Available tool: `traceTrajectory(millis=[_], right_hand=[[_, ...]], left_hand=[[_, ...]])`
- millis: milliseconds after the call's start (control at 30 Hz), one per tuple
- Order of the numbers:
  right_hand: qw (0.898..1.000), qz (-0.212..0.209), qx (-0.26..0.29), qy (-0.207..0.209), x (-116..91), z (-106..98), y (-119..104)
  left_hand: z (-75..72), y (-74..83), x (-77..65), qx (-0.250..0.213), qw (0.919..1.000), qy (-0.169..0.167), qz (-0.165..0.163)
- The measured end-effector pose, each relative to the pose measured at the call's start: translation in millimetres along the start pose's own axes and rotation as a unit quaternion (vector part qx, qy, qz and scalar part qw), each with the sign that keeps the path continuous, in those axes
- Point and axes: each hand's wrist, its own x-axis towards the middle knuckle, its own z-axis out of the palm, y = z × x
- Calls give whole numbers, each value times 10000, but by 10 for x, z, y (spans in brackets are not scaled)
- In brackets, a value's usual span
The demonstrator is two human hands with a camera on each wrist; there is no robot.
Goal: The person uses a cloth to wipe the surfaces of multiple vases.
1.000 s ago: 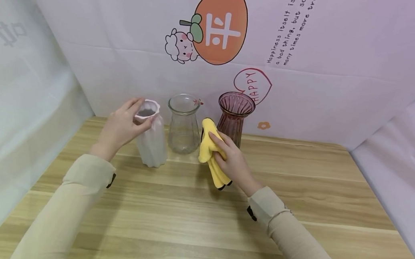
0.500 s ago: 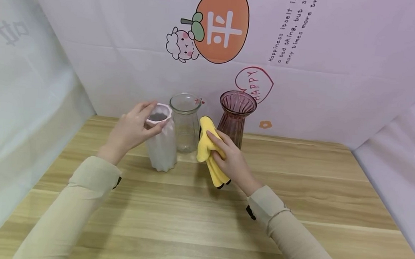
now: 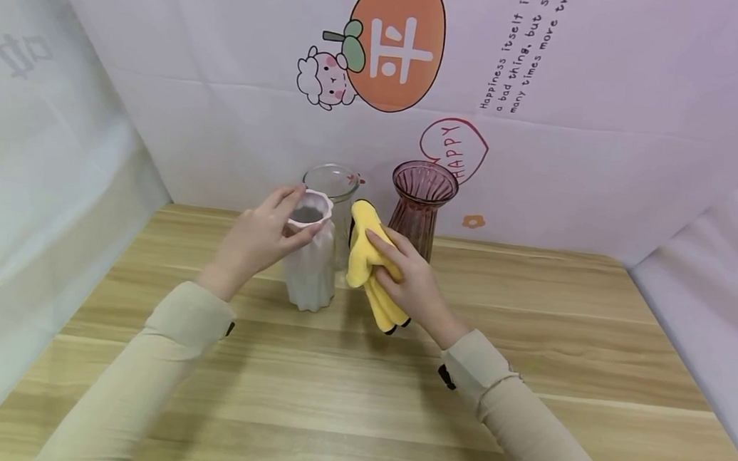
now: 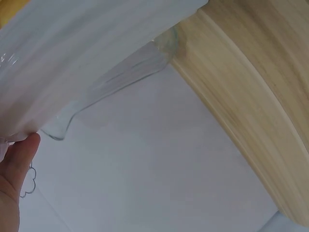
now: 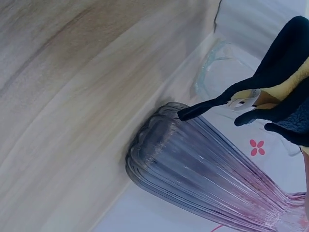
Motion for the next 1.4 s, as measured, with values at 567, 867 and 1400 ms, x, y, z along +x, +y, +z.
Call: traceTrajectory(millis=[567,867,1400], right_hand=[[9999,36,108,123,-75,7,4],[9999,94,114,-73,-175,5,76],[9966,70,125,809,-233,166,72]], left_hand=[[236,371,111,-82,9991,232,354],[314,500,147,-126,9986,305,408],[317,534,223,-435,9981,198,394]])
